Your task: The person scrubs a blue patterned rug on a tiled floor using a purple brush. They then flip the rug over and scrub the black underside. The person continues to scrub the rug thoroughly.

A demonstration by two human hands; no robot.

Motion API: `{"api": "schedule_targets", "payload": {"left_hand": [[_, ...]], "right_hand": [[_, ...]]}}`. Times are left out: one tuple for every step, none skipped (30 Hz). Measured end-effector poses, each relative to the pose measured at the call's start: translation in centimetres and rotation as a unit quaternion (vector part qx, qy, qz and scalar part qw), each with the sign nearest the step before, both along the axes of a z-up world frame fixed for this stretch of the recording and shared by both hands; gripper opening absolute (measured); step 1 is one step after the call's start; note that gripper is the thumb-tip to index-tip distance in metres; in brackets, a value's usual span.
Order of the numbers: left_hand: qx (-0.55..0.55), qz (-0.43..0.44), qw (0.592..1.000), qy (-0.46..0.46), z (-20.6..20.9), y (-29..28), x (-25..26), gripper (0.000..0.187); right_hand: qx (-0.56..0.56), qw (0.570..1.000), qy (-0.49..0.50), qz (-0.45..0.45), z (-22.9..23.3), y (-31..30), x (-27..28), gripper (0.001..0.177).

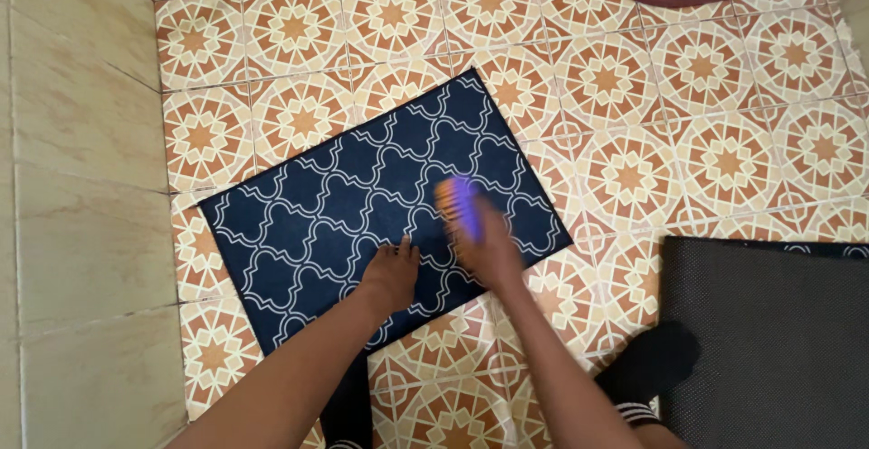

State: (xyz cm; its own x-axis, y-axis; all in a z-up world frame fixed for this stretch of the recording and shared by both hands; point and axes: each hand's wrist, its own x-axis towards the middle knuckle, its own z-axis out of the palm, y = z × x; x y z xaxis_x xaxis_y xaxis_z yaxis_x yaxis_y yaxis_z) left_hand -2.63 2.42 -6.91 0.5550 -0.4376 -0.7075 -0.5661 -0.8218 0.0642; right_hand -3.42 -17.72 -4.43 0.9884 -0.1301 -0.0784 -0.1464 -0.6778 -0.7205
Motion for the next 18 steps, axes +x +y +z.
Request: {"api": "schedule_targets", "payload": {"left_hand": [[-0.01,0.026,1.0,0.015,0.3,0.0,0.0,0.081],[-0.02,0.051,0.998,0.03,0.6,0.0,0.1,0.084],[0.002,0.052,0.997,0.054,0.9,-0.1,0.3,0.085],[0.024,0.052,0.995,0.077,1.2,-0.3,0.4,0.087],[0.047,0.055,0.992,0.101,1.5,-0.4,0.5,0.088],[0.043,0.065,0.991,0.105,1.7,-0.5,0.7,0.091],[0.041,0.075,0.99,0.111,1.8,-0.6,0.7,0.094],[0.038,0.085,0.989,0.117,1.8,-0.5,0.7,0.097],[0.035,0.084,0.989,0.116,1.6,-0.5,0.7,0.096],[0.033,0.083,0.989,0.114,1.4,-0.5,0.8,0.095],[0.03,0.084,0.99,0.112,1.2,-0.4,0.7,0.094],[0.029,0.083,0.99,0.112,1.0,-0.2,0.4,0.094],[0.026,0.082,0.99,0.109,0.9,0.0,0.4,0.093],[0.022,0.08,0.991,0.105,0.8,0.1,0.5,0.093],[0.022,0.078,0.992,0.101,0.6,0.1,0.4,0.093],[0.021,0.076,0.992,0.096,0.4,0.2,0.4,0.093],[0.022,0.073,0.993,0.093,0.3,0.4,0.3,0.094],[0.02,0.074,0.993,0.092,0.3,0.5,0.0,0.094]], "right_hand": [[0.019,0.996,-0.025,0.08,0.4,1.5,-0.1,0.065],[0.017,0.994,0.016,0.103,0.8,3.0,-0.2,0.065],[0.014,0.99,0.054,0.128,1.1,4.3,-0.3,0.066],[0.012,0.984,0.093,0.152,1.4,4.9,-0.3,0.066],[-0.015,0.984,0.092,0.151,1.4,4.8,0.1,0.067],[-0.042,0.983,0.092,0.151,1.2,4.3,0.7,0.068],[-0.069,0.982,0.094,0.15,0.7,3.6,1.1,0.068],[-0.102,0.986,0.061,0.121,0.0,2.4,1.5,0.067],[-0.135,0.986,0.027,0.092,-0.6,0.6,2.1,0.066],[-0.157,0.986,0.033,0.051,-1.2,-1.6,2.7,0.063],[-0.179,0.983,0.039,0.013,-1.7,-4.1,3.1,0.06],[-0.14,0.989,0.016,-0.043,-2.0,-6.5,3.1,0.062],[-0.177,0.98,-0.001,-0.087,-2.3,-8.8,3.2,0.063],[-0.213,0.968,-0.018,-0.131,-2.5,-10.7,3.3,0.064],[-0.223,0.956,0.0,-0.188,-2.5,-12.5,3.2,0.067],[-0.232,0.941,0.018,-0.246,-2.5,-13.6,3.3,0.07],[-0.208,0.944,0.007,-0.254,-2.6,-13.5,3.3,0.069],[-0.184,0.947,-0.004,-0.263,-2.5,-13.3,3.3,0.069]]}}
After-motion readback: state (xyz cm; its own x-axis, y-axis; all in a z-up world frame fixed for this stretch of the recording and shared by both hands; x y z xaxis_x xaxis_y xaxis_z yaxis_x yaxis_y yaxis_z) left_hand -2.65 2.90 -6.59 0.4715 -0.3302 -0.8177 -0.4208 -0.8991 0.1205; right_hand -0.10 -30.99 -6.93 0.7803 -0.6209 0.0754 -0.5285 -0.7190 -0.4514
